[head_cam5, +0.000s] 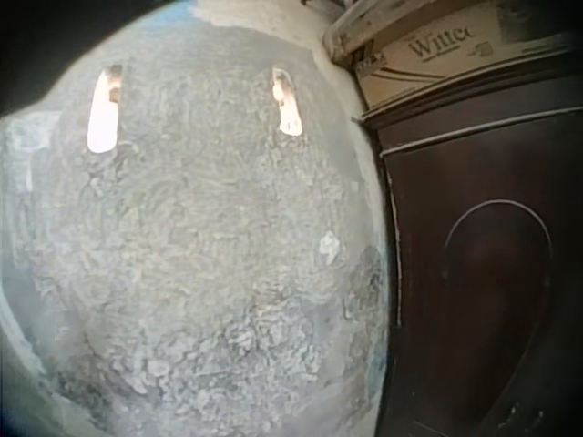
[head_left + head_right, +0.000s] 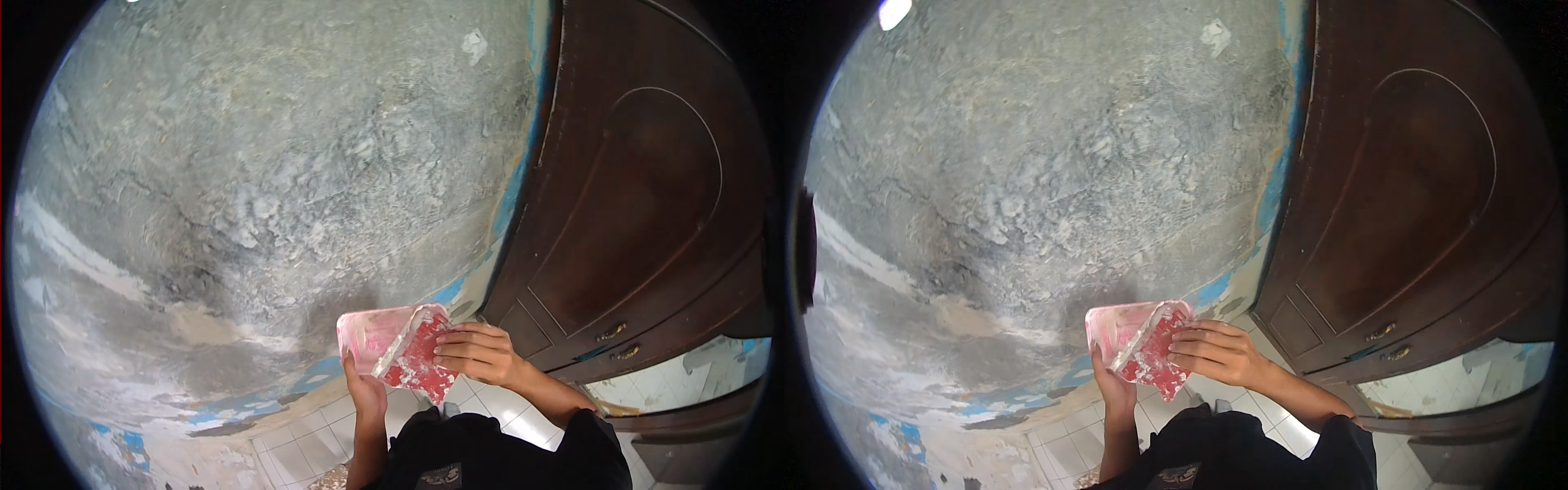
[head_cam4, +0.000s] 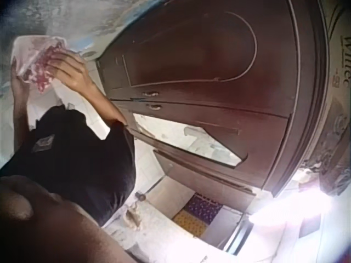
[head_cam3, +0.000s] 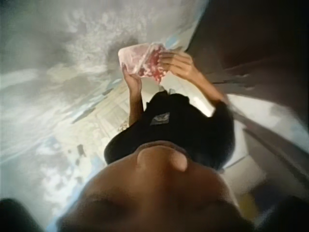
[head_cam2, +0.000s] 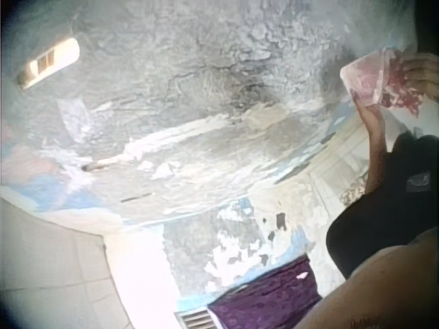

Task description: The person applies wall filler to a wall using a scraper tool.

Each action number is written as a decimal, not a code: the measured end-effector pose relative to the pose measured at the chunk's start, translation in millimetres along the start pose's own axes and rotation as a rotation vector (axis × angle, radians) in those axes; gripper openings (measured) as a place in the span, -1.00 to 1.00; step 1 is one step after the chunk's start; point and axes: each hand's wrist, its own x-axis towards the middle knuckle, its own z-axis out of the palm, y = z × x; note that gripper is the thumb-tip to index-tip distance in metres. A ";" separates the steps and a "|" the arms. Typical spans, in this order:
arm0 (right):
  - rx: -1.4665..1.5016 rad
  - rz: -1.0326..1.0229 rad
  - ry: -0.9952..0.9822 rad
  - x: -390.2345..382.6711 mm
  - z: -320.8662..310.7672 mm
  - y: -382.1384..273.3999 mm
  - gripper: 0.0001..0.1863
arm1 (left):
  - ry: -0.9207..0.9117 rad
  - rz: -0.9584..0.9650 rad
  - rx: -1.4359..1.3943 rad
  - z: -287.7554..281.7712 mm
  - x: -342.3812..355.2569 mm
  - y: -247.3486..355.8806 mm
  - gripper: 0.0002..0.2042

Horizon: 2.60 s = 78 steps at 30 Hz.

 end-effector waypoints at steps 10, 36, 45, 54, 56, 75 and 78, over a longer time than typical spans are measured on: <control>-0.326 -0.049 0.081 -13.9 -8.8 22.4 -0.81 | -0.062 -0.137 0.050 69.0 38.7 -3.7 -0.43; -0.275 0.039 0.197 114.5 -213.0 260.9 -0.76 | 0.028 -0.111 0.112 103.4 46.1 -91.8 -0.43; -0.167 0.142 0.004 167.9 -247.7 311.5 -0.87 | -0.032 -0.131 0.103 128.9 54.0 -119.4 -0.44; -0.423 0.089 0.062 228.2 -245.5 332.3 -0.83 | 0.058 -0.125 0.164 137.0 45.8 -123.5 -0.43; -0.441 0.102 0.132 238.5 -258.9 317.3 -0.87 | 0.025 -0.149 0.162 134.6 42.3 -123.7 -0.42; -0.202 0.112 0.101 182.0 -214.8 318.7 -0.88 | 0.069 -0.149 0.245 141.2 23.1 -135.8 -0.43; -0.289 -0.058 0.248 200.2 -217.6 329.3 -0.85 | 0.090 -0.142 0.221 138.4 19.5 -136.0 -0.42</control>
